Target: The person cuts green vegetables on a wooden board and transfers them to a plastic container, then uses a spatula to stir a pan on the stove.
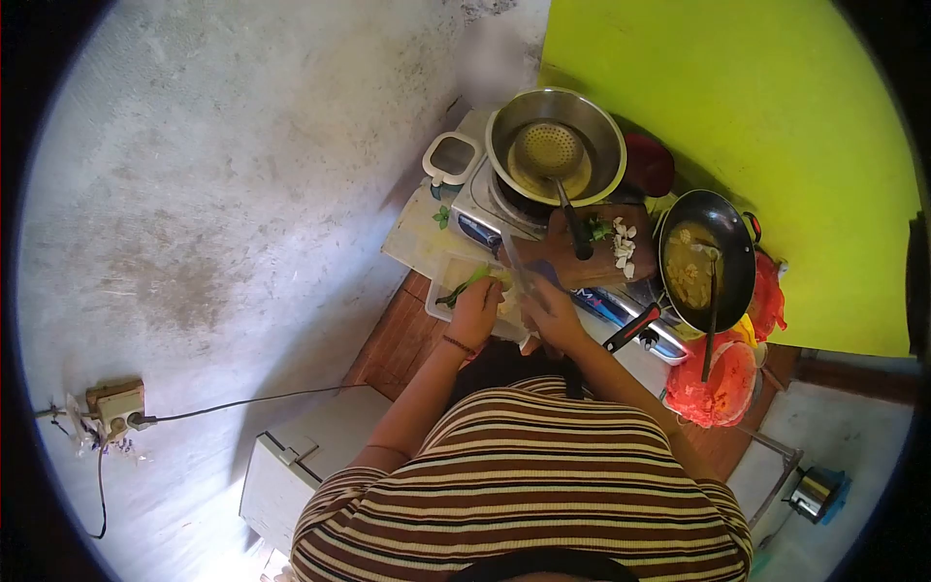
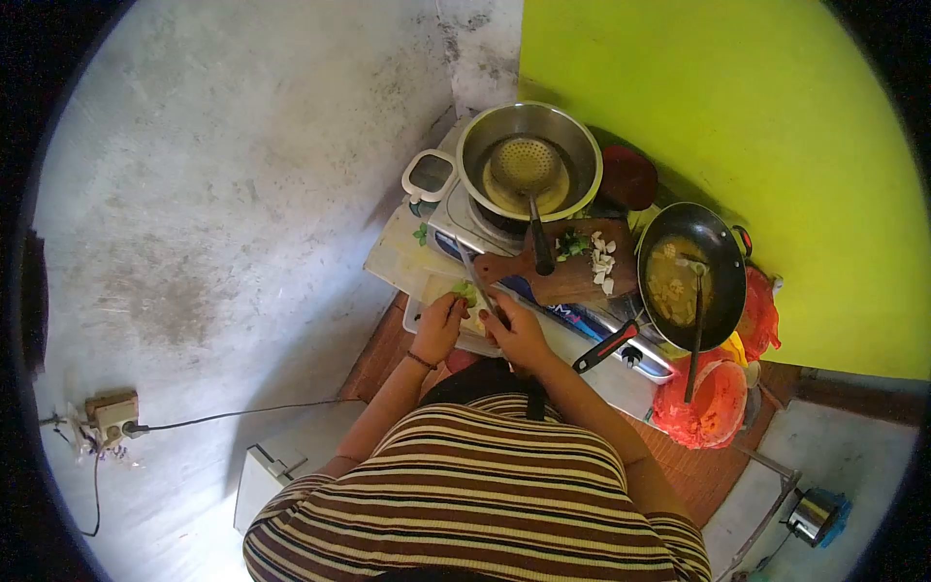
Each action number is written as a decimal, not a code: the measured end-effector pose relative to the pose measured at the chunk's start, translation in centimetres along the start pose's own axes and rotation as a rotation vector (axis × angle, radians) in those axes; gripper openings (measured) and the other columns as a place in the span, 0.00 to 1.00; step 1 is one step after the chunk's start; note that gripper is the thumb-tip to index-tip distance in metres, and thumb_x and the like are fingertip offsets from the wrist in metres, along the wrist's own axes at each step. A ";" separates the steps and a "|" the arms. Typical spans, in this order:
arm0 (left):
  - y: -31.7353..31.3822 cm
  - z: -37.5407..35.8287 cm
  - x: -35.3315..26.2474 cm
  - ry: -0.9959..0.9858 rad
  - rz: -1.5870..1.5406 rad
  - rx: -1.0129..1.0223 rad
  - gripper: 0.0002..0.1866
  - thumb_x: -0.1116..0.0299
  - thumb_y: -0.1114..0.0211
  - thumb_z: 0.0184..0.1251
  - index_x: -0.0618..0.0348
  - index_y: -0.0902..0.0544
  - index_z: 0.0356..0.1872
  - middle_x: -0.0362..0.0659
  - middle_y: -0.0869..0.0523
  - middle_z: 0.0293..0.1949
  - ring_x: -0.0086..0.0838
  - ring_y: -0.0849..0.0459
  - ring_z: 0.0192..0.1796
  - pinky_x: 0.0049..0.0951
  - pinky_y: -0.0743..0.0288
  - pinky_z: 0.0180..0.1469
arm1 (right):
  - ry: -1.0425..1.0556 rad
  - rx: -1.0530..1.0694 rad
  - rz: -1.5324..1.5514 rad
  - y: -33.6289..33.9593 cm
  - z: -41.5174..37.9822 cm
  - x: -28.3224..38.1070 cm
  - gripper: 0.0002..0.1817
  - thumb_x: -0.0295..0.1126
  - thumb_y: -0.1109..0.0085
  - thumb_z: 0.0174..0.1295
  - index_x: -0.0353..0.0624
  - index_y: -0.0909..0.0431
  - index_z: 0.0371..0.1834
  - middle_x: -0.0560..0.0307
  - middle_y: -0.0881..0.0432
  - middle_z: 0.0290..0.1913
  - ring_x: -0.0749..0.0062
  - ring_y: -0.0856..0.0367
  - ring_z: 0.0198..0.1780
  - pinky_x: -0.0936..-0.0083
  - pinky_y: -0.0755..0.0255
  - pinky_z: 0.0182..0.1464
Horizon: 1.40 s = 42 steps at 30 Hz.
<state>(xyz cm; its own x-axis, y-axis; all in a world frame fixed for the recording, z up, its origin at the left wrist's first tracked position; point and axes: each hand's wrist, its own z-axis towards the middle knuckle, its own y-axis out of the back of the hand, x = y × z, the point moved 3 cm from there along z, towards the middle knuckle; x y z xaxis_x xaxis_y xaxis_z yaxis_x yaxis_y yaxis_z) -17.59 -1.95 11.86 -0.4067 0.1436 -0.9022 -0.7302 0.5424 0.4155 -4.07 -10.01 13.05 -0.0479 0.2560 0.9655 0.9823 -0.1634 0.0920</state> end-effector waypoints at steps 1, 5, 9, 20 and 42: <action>0.0 0.0 -0.3 0.011 0.027 0.010 0.11 0.69 0.50 0.67 0.67 0.23 0.36 0.52 0.19 0.29 0.38 0.19 0.32 0.31 0.28 0.36 | 0.027 0.002 -0.054 0.0 -0.1 0.1 0.21 0.35 0.57 0.66 0.47 0.37 0.63 0.56 0.24 0.23 0.75 0.26 0.22 0.77 0.32 0.28; -0.9 0.2 -0.2 -0.043 -0.009 -0.002 0.11 0.68 0.49 0.65 0.68 0.26 0.33 0.58 0.22 0.29 0.51 0.23 0.34 0.40 0.30 0.36 | 0.105 -0.019 -0.340 -0.1 -0.3 0.7 0.24 0.43 0.62 0.68 0.55 0.42 0.67 0.49 0.22 0.24 0.56 0.22 0.25 0.67 0.31 0.29; -1.1 0.2 -1.1 -0.132 0.044 0.002 0.10 0.69 0.49 0.64 0.69 0.27 0.33 0.60 0.23 0.30 0.55 0.24 0.36 0.43 0.31 0.38 | 0.117 -0.028 -0.389 -0.2 -0.6 1.3 0.25 0.46 0.65 0.68 0.59 0.46 0.69 0.43 0.21 0.27 0.43 0.23 0.30 0.59 0.31 0.31; -1.5 0.5 -2.6 -0.175 0.130 0.027 0.10 0.71 0.50 0.62 0.68 0.25 0.30 0.60 0.22 0.29 0.55 0.24 0.35 0.45 0.32 0.37 | 0.136 -0.133 -0.510 -0.4 -0.3 0.7 0.19 0.38 0.65 0.67 0.45 0.39 0.59 0.38 0.21 0.29 0.47 0.22 0.26 0.56 0.30 0.30; -4.8 0.0 -0.5 -0.099 0.316 0.086 0.07 0.71 0.47 0.59 0.66 0.25 0.28 0.60 0.22 0.29 0.54 0.22 0.35 0.46 0.29 0.37 | -0.058 -0.207 -0.572 -0.6 1.0 -1.5 0.22 0.46 0.73 0.69 0.39 0.36 0.43 0.31 0.24 0.29 0.33 0.26 0.33 0.44 0.36 0.36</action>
<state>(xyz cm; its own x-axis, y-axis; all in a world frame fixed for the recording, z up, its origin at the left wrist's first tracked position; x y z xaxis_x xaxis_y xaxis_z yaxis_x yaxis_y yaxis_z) -13.89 -4.64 10.31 -0.5469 0.3932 -0.7391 -0.5258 0.5257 0.6688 -4.41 -9.38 11.36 -0.5416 0.4082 0.7349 0.7481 -0.1646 0.6428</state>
